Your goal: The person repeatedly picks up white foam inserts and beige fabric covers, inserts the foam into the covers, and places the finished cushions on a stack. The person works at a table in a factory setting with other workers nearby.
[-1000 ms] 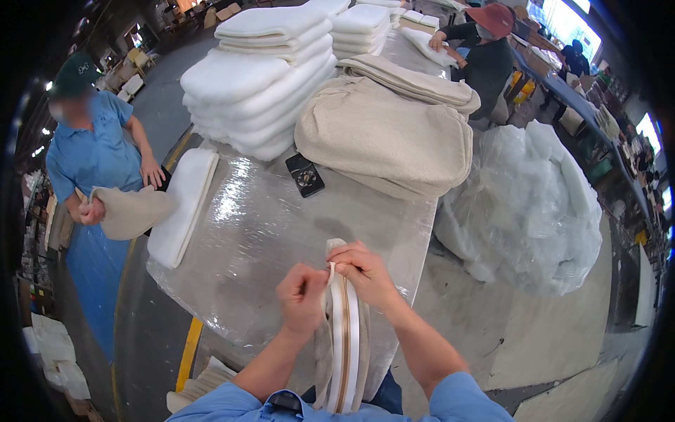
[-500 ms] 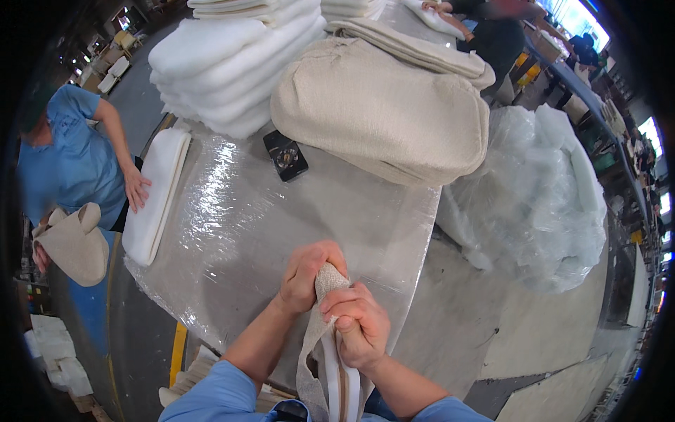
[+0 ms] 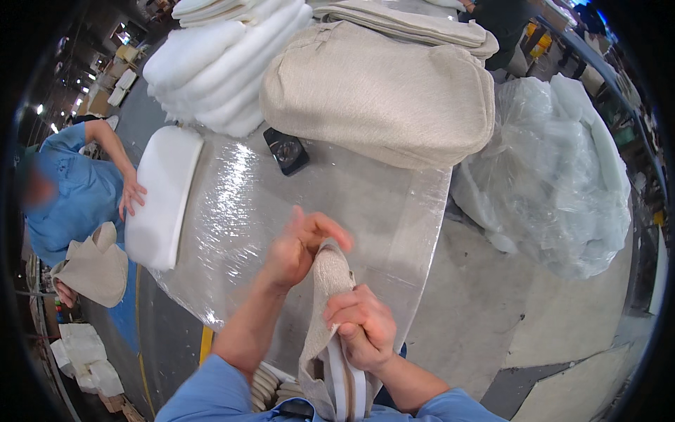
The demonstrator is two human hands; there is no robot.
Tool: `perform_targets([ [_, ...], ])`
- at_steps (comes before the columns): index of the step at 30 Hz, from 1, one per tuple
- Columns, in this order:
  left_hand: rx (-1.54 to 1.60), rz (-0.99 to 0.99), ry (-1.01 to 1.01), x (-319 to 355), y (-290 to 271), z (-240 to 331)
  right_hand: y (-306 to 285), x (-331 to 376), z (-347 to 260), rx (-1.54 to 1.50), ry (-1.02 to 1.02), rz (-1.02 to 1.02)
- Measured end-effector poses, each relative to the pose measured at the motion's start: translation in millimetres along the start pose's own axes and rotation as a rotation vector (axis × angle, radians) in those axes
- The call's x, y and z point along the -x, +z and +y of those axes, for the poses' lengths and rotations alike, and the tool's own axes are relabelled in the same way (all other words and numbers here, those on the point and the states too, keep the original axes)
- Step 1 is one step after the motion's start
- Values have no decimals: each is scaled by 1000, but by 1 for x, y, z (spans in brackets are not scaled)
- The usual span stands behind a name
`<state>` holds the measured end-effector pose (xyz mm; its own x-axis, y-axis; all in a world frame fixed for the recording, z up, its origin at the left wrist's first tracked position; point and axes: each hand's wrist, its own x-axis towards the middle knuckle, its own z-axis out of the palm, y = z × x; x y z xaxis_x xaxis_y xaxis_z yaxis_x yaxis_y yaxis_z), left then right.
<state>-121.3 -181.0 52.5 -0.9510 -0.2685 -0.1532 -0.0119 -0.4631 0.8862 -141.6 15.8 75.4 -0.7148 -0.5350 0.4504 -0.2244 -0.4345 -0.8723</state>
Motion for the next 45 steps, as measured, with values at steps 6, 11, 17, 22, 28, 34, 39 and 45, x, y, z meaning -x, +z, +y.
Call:
perform_targets([
  [6,495,308,-484,50,-5,-114,-8,8,-15,20,-63,7],
  [11,389,294,-345,53,-17,-139,6,8,-19,-11,-81,-12],
  [17,129,74,-121,17,-16,-38,27,8,-21,-47,-75,-82],
  [22,-276,-73,259,37,3,22,38,9,-10,-31,-84,-64],
  [28,-247,165,322,59,36,46,42,5,6,66,-41,-19],
  [34,438,490,-40,61,-19,-56,40,4,-3,118,-55,-61],
  [39,821,297,-623,118,6,-137,29,9,-23,71,-68,-109],
  [45,1418,-7,-428,77,5,-114,31,16,-27,-46,-116,-98],
])
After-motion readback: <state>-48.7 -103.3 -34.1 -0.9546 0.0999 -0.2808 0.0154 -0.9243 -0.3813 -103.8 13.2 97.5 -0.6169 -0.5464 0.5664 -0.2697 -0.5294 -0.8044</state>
